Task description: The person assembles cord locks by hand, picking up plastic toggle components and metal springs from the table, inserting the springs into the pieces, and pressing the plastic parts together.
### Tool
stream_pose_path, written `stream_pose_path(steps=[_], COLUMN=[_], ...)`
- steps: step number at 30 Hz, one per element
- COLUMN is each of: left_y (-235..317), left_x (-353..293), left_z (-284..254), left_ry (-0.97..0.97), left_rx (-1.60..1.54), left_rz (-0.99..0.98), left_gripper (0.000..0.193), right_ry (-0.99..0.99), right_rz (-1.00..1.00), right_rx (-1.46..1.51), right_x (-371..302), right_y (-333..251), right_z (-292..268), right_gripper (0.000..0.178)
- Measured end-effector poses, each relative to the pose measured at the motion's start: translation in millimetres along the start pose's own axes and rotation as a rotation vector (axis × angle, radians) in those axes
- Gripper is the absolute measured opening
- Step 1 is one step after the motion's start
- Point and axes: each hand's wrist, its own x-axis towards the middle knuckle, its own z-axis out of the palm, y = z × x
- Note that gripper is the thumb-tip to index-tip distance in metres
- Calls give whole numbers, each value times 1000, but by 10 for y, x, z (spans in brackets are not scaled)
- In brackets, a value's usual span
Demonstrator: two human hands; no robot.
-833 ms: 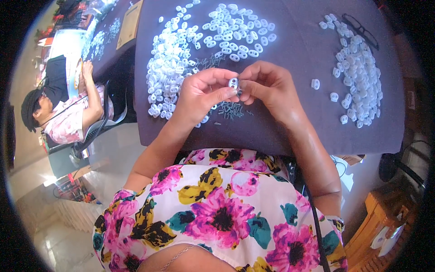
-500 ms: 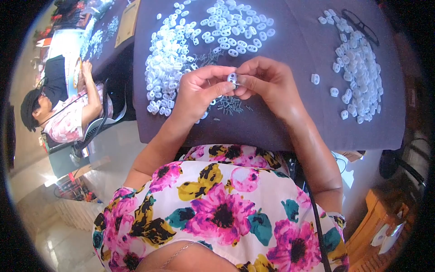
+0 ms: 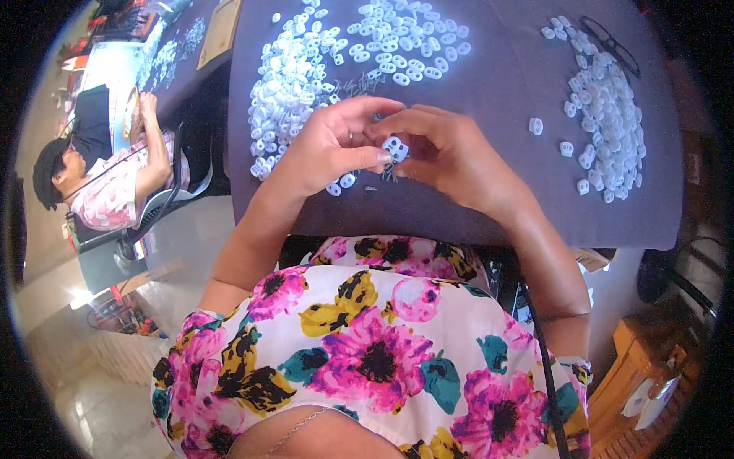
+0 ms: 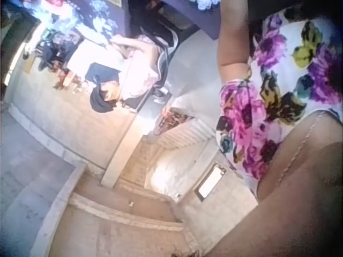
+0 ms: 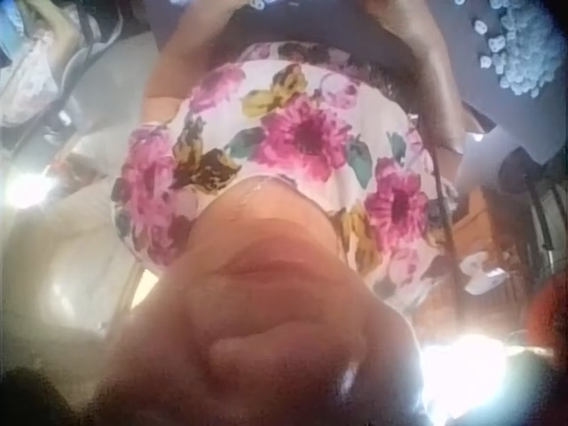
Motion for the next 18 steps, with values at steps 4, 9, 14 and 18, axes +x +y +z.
stream_pose_path(steps=[4,9,14,18], left_y=[-34,-78,-52,-55], left_x=[52,39,37,24], left_z=[5,-24,-46,-54], left_ry=[-22,-77,-101,-98], left_rx=[-41,-73,-113,-162], left_rz=[-14,-61,-74,-107], left_gripper=[47,46,46,46], right_ry=[-48,-46,-98,-89], right_rz=[2,27,57,64], right_rx=[30,177,278,273], right_x=[8,-50,-43,-45], right_y=[-20,53,96,52], right_z=[-31,-18,-49,-21], right_gripper=[42,36,31,27])
